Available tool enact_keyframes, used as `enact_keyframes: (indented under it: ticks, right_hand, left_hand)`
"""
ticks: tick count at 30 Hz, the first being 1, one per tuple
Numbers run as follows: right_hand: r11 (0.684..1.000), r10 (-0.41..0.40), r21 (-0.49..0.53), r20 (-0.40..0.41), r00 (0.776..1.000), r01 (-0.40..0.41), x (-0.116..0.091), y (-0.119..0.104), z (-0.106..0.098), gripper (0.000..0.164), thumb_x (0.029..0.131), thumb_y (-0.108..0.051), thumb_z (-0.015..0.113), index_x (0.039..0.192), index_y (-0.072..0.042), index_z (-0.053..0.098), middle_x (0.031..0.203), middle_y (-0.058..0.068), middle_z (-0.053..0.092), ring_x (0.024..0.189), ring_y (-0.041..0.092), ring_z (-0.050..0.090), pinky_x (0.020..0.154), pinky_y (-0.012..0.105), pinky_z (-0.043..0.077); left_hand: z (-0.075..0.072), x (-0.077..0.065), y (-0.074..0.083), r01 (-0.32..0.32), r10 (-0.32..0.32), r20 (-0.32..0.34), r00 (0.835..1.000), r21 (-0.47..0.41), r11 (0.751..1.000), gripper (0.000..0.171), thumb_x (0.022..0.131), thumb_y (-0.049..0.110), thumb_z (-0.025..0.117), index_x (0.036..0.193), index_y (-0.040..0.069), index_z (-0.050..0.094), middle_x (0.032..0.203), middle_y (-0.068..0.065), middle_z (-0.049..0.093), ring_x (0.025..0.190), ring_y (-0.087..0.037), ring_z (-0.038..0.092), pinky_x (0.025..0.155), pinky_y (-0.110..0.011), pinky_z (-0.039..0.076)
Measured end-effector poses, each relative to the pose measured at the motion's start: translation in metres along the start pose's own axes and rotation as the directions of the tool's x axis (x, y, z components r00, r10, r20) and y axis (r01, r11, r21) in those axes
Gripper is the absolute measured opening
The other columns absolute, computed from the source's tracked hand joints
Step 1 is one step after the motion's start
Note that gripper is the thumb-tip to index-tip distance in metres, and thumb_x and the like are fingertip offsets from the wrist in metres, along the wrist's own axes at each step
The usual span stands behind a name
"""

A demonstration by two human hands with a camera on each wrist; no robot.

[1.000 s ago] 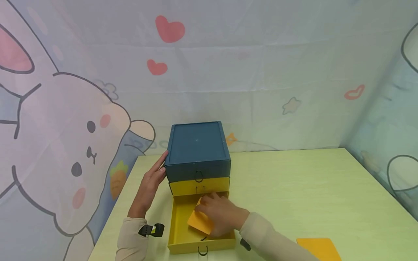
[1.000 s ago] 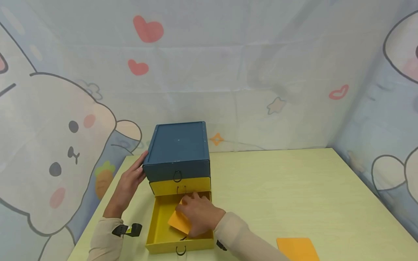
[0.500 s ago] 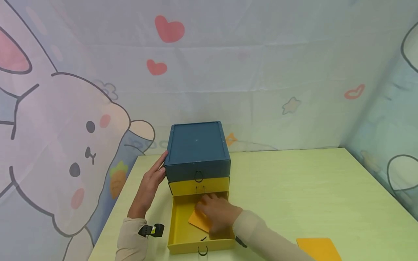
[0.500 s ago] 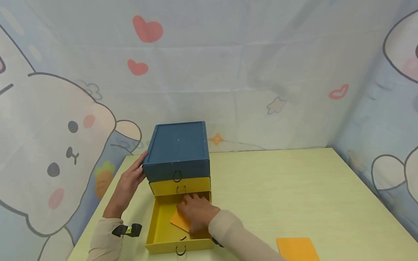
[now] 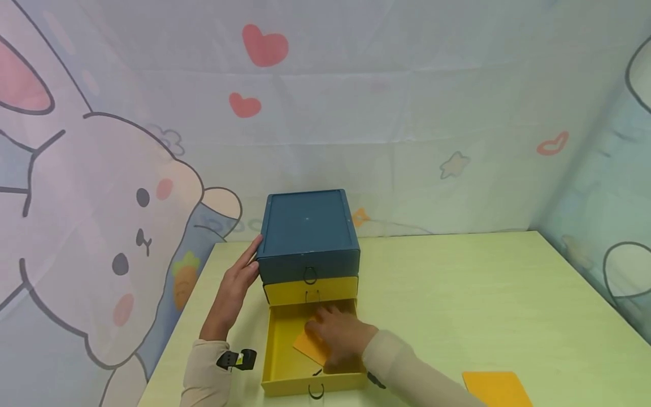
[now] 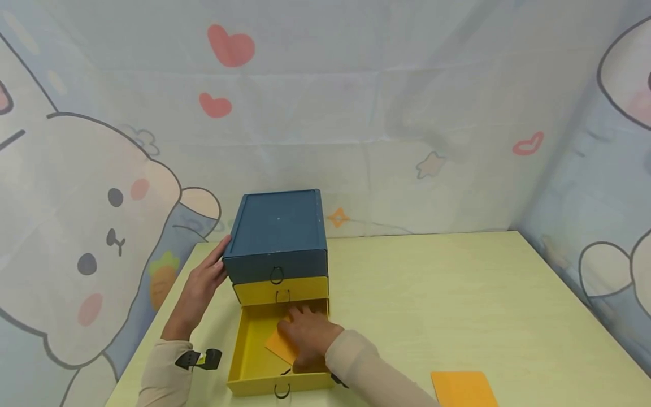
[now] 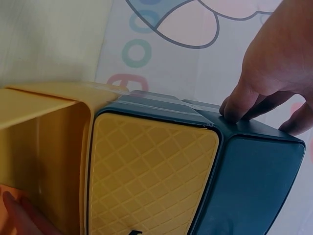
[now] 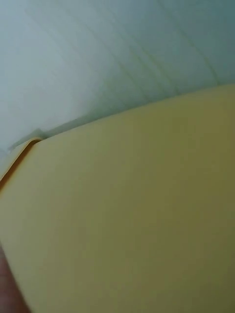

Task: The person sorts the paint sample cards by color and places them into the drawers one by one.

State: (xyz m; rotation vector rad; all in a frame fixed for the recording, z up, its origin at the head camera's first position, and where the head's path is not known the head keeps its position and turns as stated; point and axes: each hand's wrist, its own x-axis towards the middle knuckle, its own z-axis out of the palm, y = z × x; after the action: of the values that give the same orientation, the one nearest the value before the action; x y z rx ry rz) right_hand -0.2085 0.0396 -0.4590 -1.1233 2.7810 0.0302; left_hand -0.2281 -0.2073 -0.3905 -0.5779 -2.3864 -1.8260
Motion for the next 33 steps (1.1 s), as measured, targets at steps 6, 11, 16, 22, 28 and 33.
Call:
enact_keyframes:
  ticks: [6, 11, 16, 22, 28, 33]
  right_hand:
    - [0.999, -0.033, -0.009, -0.049, 0.998, 0.033, -0.013, 0.006, -0.012, 0.07, 0.075, -0.052, 0.082, 0.134, -0.022, 0.059, 0.132, 0.0, 0.06, 0.119, 0.021, 0.056, 0.101, 0.033, 0.054]
    - [0.995, -0.075, 0.057, -0.121, 0.99, 0.083, -0.042, 0.014, -0.041, 0.053, 0.084, -0.04, 0.078, 0.131, -0.017, 0.064, 0.125, -0.001, 0.066, 0.109, 0.016, 0.065, 0.088, 0.03, 0.059]
    - [0.975, -0.161, 0.094, -0.311, 0.937, 0.199, -0.078, 0.026, -0.061, 0.034, 0.091, -0.03, 0.074, 0.122, -0.016, 0.069, 0.113, -0.002, 0.072, 0.095, 0.011, 0.069, 0.081, 0.024, 0.06]
    - [0.955, -0.188, 0.057, -0.642, 0.743, 0.291, -0.121, 0.039, -0.062, 0.015, 0.088, -0.016, 0.077, 0.102, -0.019, 0.074, 0.086, -0.011, 0.071, 0.069, -0.002, 0.06, 0.063, 0.007, 0.049]
    - [0.961, -0.137, 0.039, -0.794, 0.592, 0.275, -0.152, 0.046, -0.044, 0.019, 0.102, -0.027, 0.058, 0.091, -0.02, 0.072, 0.072, -0.016, 0.064, 0.059, -0.007, 0.049, 0.056, 0.001, 0.037]
    - [0.998, -0.022, 0.028, -0.683, 0.73, 0.056, -0.183, 0.052, -0.026, 0.014, 0.086, -0.024, 0.079, 0.097, -0.021, 0.071, 0.082, -0.015, 0.066, 0.067, -0.004, 0.056, 0.055, 0.008, 0.042]
  left_hand:
    - [0.003, 0.001, -0.002, 0.002, -0.002, 0.01, 1.0, -0.019, 1.0, 0.053, 0.11, 0.037, 0.029, 0.162, 0.026, 0.021, 0.17, 0.001, 0.017, 0.158, -0.028, 0.018, 0.125, -0.057, 0.023]
    - [0.004, 0.001, -0.003, -0.01, 0.011, 0.01, 1.0, -0.013, 1.0, 0.053, 0.11, 0.037, 0.029, 0.162, 0.026, 0.021, 0.17, 0.001, 0.018, 0.158, -0.028, 0.019, 0.124, -0.057, 0.024]
    - [0.004, 0.001, -0.002, -0.017, 0.017, 0.003, 1.0, -0.03, 0.999, 0.053, 0.11, 0.036, 0.029, 0.162, 0.027, 0.021, 0.17, 0.001, 0.019, 0.158, -0.028, 0.018, 0.125, -0.058, 0.023]
    - [0.005, 0.002, -0.001, -0.018, 0.018, -0.002, 1.0, -0.036, 0.999, 0.052, 0.111, 0.035, 0.029, 0.162, 0.027, 0.022, 0.17, 0.0, 0.018, 0.158, -0.029, 0.018, 0.125, -0.059, 0.022]
    - [0.001, 0.001, 0.001, -0.018, 0.018, -0.015, 1.0, -0.021, 1.0, 0.052, 0.111, 0.034, 0.028, 0.162, 0.028, 0.022, 0.17, -0.001, 0.019, 0.157, -0.03, 0.019, 0.125, -0.06, 0.022]
    - [0.0, 0.0, 0.001, -0.022, 0.022, -0.009, 1.0, -0.013, 1.0, 0.052, 0.111, 0.035, 0.028, 0.162, 0.027, 0.021, 0.17, -0.001, 0.018, 0.157, -0.03, 0.018, 0.124, -0.061, 0.022]
